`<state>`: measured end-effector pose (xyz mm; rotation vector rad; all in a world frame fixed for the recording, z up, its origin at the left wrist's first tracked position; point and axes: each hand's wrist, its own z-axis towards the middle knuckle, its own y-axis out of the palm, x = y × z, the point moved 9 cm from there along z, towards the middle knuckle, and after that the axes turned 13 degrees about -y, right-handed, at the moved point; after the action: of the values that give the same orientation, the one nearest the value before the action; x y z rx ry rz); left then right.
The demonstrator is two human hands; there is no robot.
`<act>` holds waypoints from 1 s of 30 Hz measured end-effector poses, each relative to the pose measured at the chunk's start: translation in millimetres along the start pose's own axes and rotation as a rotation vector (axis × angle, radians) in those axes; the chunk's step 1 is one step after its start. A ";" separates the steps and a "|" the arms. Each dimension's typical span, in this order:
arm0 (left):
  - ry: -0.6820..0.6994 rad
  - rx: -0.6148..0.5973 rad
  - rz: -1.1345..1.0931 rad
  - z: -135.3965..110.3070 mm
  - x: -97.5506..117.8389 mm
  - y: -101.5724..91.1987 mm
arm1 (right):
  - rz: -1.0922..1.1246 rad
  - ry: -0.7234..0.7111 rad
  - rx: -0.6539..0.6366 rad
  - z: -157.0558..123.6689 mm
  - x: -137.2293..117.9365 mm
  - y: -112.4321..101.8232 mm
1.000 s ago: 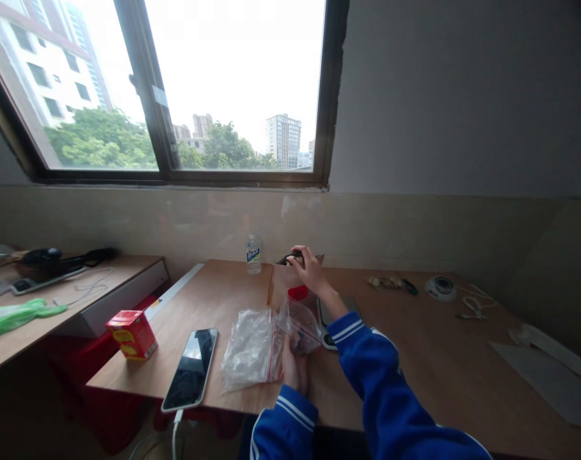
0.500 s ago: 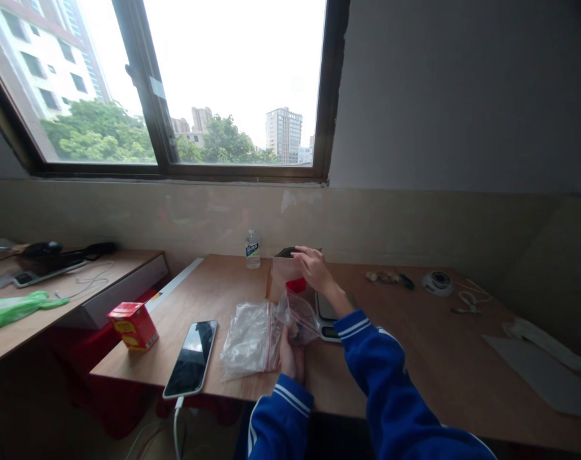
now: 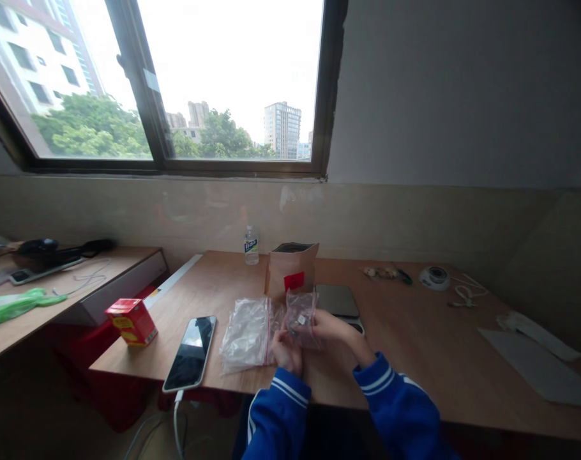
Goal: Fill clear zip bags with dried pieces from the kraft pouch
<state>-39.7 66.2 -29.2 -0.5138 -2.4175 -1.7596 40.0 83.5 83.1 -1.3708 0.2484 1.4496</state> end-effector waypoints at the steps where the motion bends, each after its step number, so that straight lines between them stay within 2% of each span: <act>1: -0.007 -0.005 0.017 0.7 -0.8 -0.1 | 0.030 -0.005 -0.031 -2.5 2.5 6.3; 3: -0.020 -0.013 0.066 1.4 -2.6 1.1 | 0.048 -0.043 -0.049 -5.4 2.9 12.2; 6: -0.021 -0.032 0.122 0.7 -3.4 5.7 | 0.040 -0.090 0.052 -7.3 1.3 4.8; 10: -0.018 -0.039 0.125 -0.5 -2.9 9.6 | -0.006 -0.059 0.106 -11.5 6.0 -10.7; 12: -0.019 -0.013 0.118 -0.4 -2.7 7.9 | -0.052 -0.066 0.164 -13.8 5.5 -28.8; 15: -0.020 0.012 0.121 -0.3 -2.7 5.9 | -0.178 -0.112 0.338 -13.7 -7.5 -73.0; 19: -0.024 0.017 0.129 -0.8 -3.4 5.5 | -0.361 -0.255 0.553 8.8 -55.5 -128.7; 22: -0.030 0.013 0.134 -1.5 -3.9 5.5 | -0.453 -0.338 0.670 40.8 -89.4 -151.5; 24: -0.036 0.008 0.125 -1.7 -4.6 5.2 | -0.500 -0.349 0.645 64.4 -97.6 -150.9; 26: -0.039 -0.001 0.113 -1.5 -5.3 4.7 | -0.548 -0.335 0.581 79.0 -93.7 -142.2; 28: -0.034 -0.005 0.107 -0.7 -5.6 2.8 | -0.576 -0.313 0.591 75.2 -82.4 -135.4; 30: -0.027 -0.006 0.113 0.5 -5.5 0.3 | -0.543 -0.290 0.651 55.1 -67.0 -131.0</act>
<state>-34.4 65.7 -30.6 -0.6646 -2.3515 -1.7253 92.8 141.7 219.0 -0.6180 0.1249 0.9642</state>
